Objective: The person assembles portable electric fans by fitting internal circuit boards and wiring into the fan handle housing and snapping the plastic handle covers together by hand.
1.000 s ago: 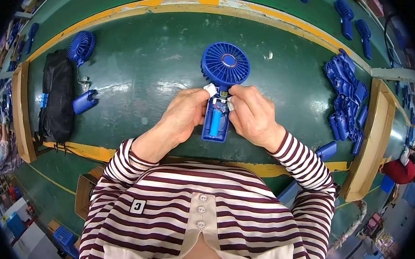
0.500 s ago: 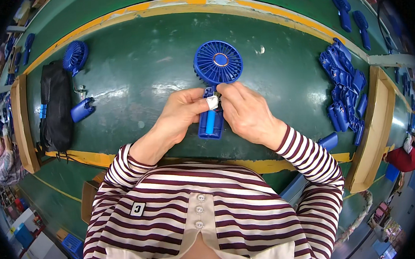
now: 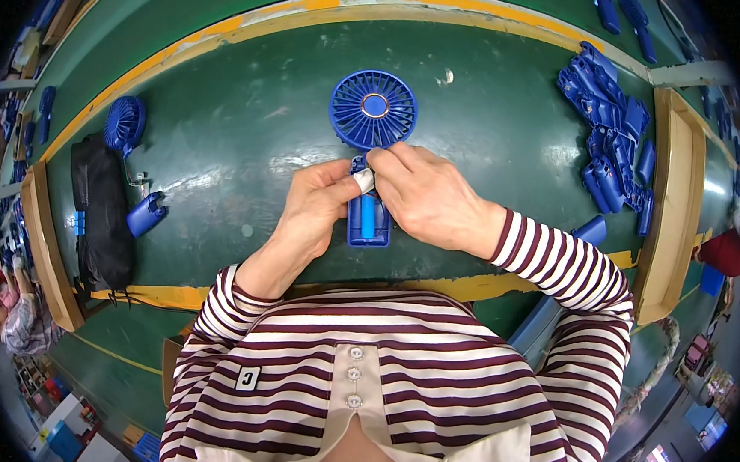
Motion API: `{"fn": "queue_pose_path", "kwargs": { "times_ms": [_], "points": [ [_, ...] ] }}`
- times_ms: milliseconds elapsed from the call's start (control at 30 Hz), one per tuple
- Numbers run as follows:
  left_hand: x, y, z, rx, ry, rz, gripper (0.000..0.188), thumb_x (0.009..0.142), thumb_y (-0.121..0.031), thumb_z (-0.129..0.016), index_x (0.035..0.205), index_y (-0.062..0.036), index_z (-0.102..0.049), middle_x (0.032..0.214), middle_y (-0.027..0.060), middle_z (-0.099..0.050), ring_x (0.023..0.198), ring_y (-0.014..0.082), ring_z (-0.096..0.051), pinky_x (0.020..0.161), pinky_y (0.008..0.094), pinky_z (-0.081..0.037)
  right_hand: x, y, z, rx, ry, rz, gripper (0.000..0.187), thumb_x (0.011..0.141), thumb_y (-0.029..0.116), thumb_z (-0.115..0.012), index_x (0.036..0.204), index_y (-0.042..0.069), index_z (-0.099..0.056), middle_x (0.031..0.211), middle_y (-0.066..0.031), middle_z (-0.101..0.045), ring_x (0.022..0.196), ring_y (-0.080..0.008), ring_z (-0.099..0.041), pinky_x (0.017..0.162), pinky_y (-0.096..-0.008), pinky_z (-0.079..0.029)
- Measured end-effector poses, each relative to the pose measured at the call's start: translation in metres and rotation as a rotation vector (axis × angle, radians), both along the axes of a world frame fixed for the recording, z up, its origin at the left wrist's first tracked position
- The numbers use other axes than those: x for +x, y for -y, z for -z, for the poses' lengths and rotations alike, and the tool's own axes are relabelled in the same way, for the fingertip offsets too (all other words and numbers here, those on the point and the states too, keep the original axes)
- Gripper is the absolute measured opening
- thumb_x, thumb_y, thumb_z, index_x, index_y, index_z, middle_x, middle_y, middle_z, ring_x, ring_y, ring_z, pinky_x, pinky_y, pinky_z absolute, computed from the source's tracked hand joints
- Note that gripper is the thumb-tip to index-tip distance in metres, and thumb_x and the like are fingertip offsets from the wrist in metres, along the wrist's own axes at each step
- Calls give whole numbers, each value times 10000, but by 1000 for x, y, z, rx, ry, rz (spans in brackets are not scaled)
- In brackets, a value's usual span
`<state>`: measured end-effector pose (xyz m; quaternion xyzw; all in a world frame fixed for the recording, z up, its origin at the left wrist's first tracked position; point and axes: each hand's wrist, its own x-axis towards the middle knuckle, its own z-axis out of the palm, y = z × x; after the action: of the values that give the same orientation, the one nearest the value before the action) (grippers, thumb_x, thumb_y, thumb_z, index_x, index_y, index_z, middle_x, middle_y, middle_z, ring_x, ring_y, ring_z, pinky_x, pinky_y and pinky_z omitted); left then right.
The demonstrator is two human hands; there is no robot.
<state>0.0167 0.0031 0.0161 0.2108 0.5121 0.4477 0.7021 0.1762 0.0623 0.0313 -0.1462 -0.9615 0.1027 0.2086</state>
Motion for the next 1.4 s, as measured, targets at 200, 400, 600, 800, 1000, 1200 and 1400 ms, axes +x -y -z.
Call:
{"fn": "queue_pose_path", "kwargs": {
  "times_ms": [200, 400, 600, 800, 1000, 1200, 1400],
  "points": [
    [-2, -1, 9, -79, 53, 28, 149, 837, -80, -552, 964, -7, -584, 818, 29, -594, 728, 82, -552, 641, 245, -451, 0, -2, -9, 34, 190, 63, 148, 604, 116, -577, 695, 19, -513, 747, -83, -456, 671, -206, -493, 520, -290, -423],
    [-5, -2, 14, -36, 118, 97, 268, 777, 66, -493, 1032, -2, -545, 866, 25, -601, 752, 74, -559, 645, 226, -459, -5, -9, -14, 52, 246, -17, 137, 589, 129, -585, 641, 15, -528, 688, -83, -478, 666, -203, -506, 539, -299, -439],
    [-4, -1, 13, -39, 117, 99, 383, 737, 127, -457, 1104, 37, -523, 883, 54, -610, 746, 92, -584, 643, 230, -484, -5, -5, -11, 50, 268, -18, 138, 581, 128, -585, 630, 10, -533, 679, -87, -483, 664, -205, -507, 542, -298, -441],
    [0, -3, 11, -60, 107, 62, 356, 741, 140, -462, 1074, 47, -549, 887, 61, -615, 738, 92, -581, 650, 228, -483, 1, -2, -3, 18, 240, 4, 144, 575, 123, -587, 644, 17, -518, 702, -85, -463, 657, -202, -500, 527, -293, -439],
    [2, -3, 14, -21, 79, 69, 327, 735, 136, -497, 1041, 43, -570, 856, 39, -618, 723, 67, -555, 654, 203, -456, 6, -1, 7, 33, 151, 31, 165, 588, 120, -566, 696, 16, -497, 708, -79, -430, 641, -198, -486, 511, -298, -421],
    [-3, -4, 17, -26, 25, 92, 256, 769, 56, -511, 1015, 26, -572, 851, 47, -614, 719, 88, -571, 652, 232, -464, 5, -4, 10, 4, 94, 37, 147, 619, 107, -549, 715, 20, -478, 713, -84, -422, 633, -209, -486, 507, -311, -414],
    [-14, -15, 12, -87, 188, 136, 249, 847, -147, -530, 1037, 14, -546, 894, 59, -603, 780, 120, -596, 682, 273, -503, 6, -7, 10, 5, 77, 32, 128, 606, 103, -569, 670, 25, -489, 712, -78, -455, 666, -204, -506, 527, -307, -452]
  ]
}}
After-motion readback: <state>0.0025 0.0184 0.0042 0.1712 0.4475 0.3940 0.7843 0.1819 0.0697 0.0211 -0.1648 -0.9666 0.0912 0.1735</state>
